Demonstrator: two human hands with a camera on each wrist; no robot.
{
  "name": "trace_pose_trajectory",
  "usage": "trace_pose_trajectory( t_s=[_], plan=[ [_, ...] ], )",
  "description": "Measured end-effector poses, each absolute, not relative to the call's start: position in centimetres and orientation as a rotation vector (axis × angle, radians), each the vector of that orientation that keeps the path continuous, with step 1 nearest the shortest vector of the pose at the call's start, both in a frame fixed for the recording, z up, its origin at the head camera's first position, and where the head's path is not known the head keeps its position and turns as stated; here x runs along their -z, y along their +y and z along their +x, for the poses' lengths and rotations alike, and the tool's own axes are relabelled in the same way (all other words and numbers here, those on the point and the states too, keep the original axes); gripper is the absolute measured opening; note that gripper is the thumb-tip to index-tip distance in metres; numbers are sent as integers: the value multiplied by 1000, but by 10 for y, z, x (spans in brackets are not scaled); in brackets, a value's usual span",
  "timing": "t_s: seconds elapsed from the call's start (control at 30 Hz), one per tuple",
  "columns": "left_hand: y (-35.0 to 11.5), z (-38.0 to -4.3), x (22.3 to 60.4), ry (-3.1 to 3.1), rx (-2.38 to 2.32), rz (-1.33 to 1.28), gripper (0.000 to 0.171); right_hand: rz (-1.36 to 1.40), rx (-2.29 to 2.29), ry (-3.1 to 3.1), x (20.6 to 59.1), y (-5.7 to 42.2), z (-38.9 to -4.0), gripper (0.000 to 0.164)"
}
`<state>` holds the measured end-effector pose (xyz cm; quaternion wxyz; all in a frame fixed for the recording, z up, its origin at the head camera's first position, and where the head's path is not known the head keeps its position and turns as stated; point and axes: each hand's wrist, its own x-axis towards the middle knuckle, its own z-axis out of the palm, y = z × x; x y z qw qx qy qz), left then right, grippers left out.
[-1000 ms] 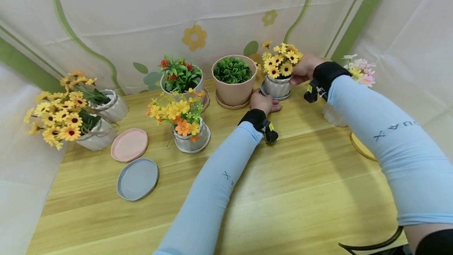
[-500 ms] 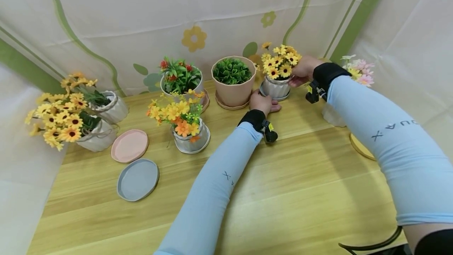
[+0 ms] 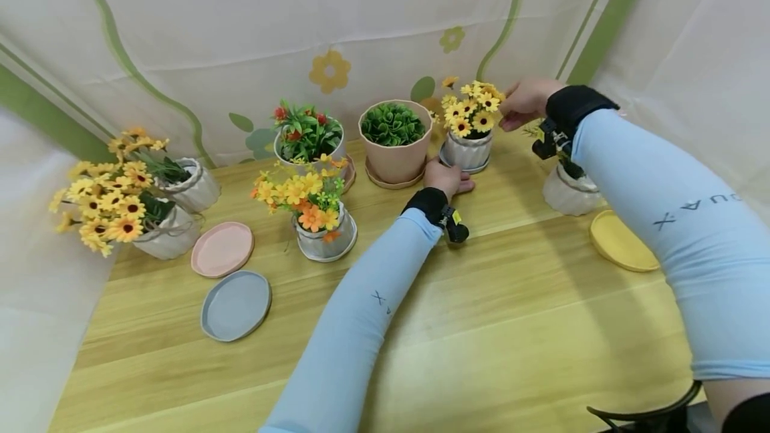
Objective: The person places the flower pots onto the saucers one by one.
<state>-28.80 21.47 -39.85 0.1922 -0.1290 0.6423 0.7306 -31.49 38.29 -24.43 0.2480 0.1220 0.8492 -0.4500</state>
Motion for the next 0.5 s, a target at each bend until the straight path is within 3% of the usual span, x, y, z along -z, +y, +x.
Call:
trace_pose_trajectory(
  t_s=[0.13, 0.27, 0.5],
  plan=[
    [210, -285, 394, 1857, -2027, -331, 48, 285, 1207, 2356, 220, 389, -313, 62],
    [207, -288, 396, 1906, -1981, -315, 45, 258, 1215, 2406, 196, 395, -307, 62],
    [196, -293, 394, 1888, -1949, -260, 66, 230, 1200, 2569, 166, 411, -287, 58]
  ],
)
